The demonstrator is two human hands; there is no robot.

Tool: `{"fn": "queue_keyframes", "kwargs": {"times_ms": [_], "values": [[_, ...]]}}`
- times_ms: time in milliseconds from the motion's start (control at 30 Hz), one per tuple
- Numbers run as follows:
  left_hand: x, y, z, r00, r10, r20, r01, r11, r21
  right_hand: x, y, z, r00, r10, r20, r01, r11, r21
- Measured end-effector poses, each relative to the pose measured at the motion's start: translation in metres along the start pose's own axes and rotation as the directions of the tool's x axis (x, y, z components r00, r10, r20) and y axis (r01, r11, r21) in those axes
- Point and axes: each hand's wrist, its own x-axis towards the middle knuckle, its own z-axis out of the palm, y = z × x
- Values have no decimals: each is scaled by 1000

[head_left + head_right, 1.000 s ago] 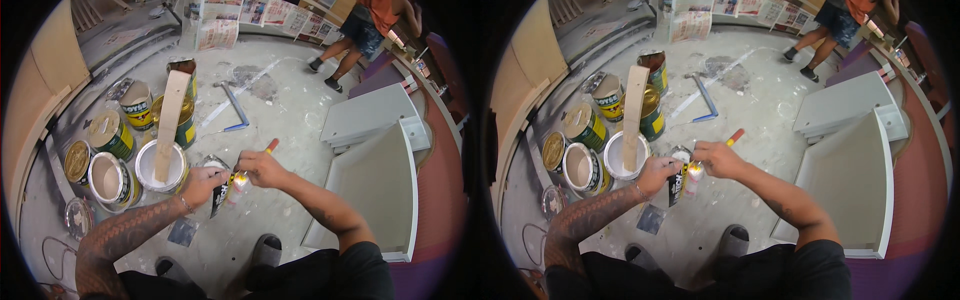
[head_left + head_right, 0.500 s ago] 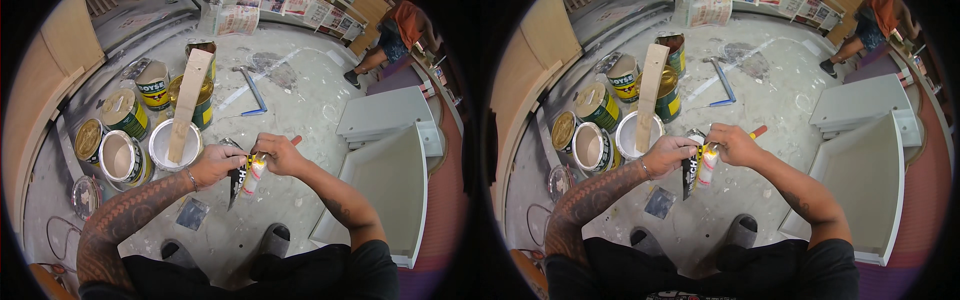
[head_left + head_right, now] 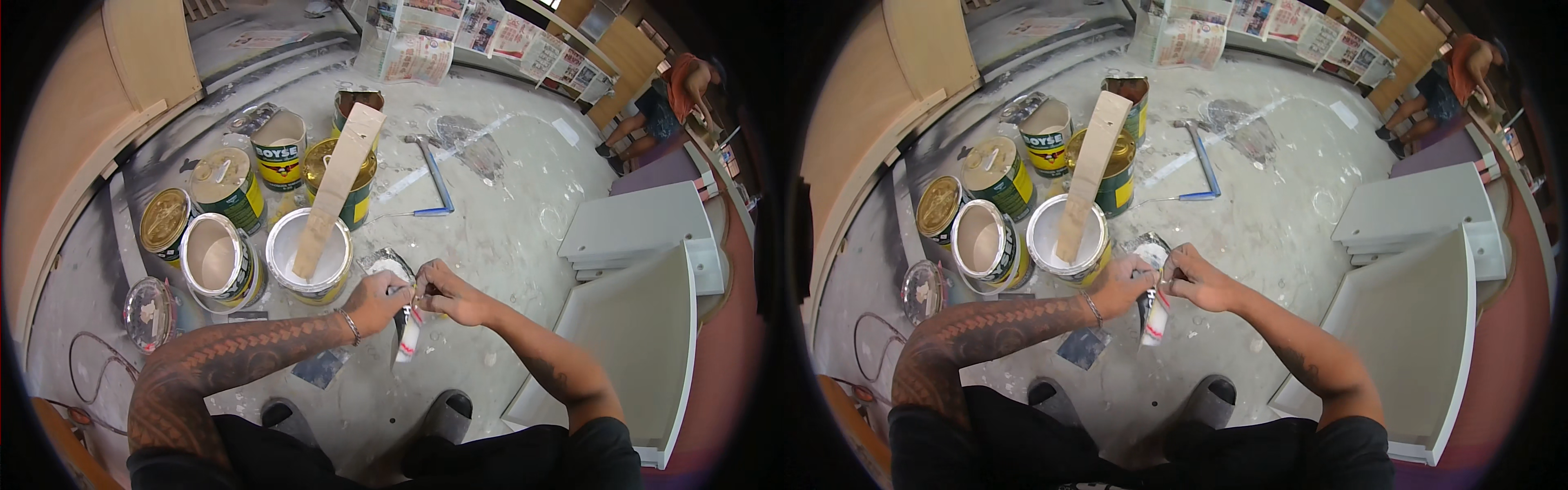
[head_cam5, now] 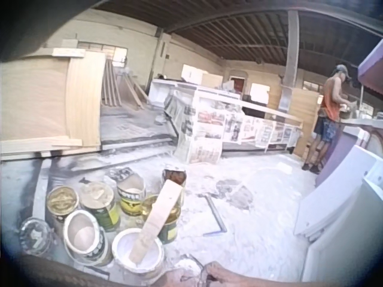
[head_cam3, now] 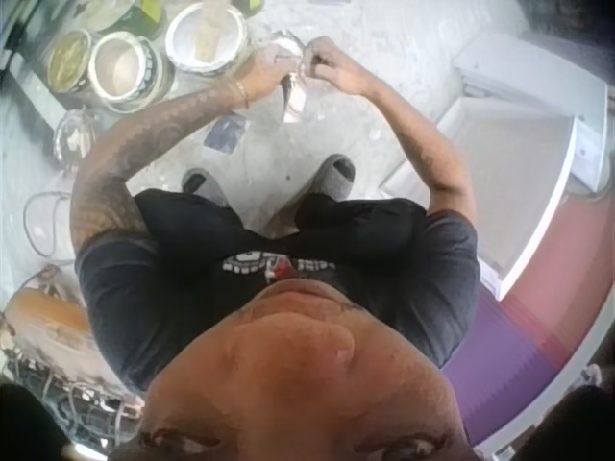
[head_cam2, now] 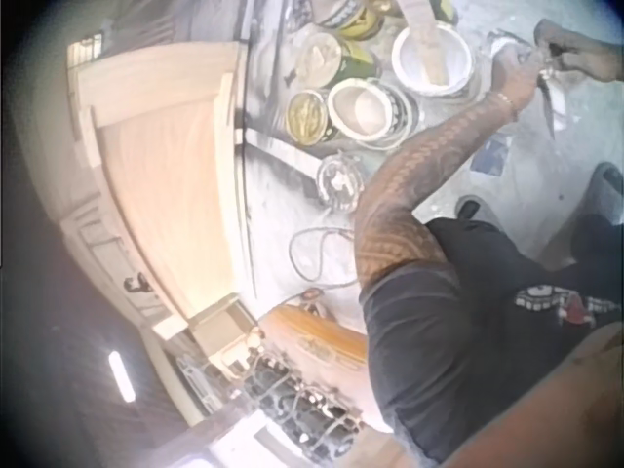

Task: The person pours paint from a large tin into a smaller bucket, stirs the paint with a wooden board, and wipes paint off a roller frame with a small piece of paper.

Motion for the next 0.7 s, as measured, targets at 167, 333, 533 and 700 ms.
{"fn": "queue_keyframes", "kwargs": {"times_ms": [167,333,533,700], "values": [[-11,2,-1,1000,11,25,-10,999,-36,8,-17,9,986,164,-12,-164,969,-184],[-5,-23,7,995,-83,59,95,965,-246,9,-11,12,987,157,12,-156,986,-58],[-13,3,6,984,-178,-9,176,977,-122,7,-2,4,987,-162,-12,159,977,-139],[2,8,-4,929,-361,-77,308,873,-378,-17,40,-37,954,-177,-241,173,984,-40]]}}
